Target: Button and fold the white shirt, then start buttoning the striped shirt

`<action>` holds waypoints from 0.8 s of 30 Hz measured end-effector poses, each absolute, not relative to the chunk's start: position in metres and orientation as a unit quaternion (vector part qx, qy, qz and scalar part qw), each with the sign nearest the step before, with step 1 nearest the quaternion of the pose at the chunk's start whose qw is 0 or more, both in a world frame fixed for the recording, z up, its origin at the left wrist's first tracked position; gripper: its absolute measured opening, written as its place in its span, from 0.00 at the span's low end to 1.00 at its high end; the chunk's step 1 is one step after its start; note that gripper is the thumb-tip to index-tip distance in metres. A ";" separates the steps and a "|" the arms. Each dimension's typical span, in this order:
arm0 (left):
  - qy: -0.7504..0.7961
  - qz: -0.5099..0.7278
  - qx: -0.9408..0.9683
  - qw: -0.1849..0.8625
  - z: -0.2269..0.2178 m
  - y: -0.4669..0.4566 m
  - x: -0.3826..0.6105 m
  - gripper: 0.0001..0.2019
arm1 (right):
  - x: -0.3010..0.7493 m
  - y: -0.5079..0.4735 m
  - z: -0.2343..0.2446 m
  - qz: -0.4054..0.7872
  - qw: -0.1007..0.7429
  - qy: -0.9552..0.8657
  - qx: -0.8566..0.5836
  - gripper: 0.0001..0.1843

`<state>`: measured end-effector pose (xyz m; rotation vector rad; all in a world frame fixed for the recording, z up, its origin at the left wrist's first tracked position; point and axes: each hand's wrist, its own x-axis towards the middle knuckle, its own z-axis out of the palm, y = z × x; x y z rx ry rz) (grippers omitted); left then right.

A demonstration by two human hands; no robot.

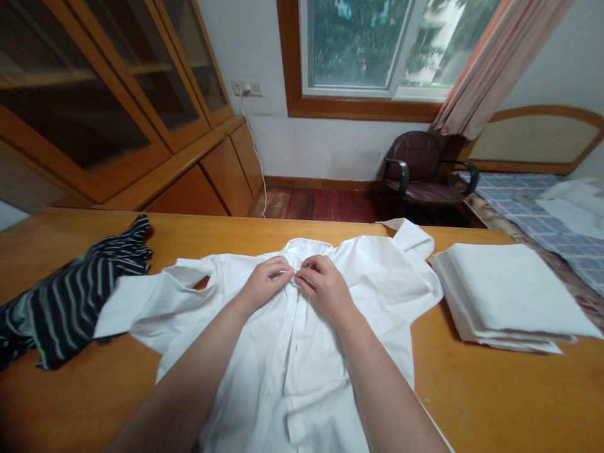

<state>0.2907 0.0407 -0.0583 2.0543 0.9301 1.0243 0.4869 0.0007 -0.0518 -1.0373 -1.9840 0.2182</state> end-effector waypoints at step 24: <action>0.364 0.423 0.778 0.289 -0.055 0.040 0.293 0.07 | 0.482 -0.014 -0.040 0.113 0.335 -0.809 -0.470 0.13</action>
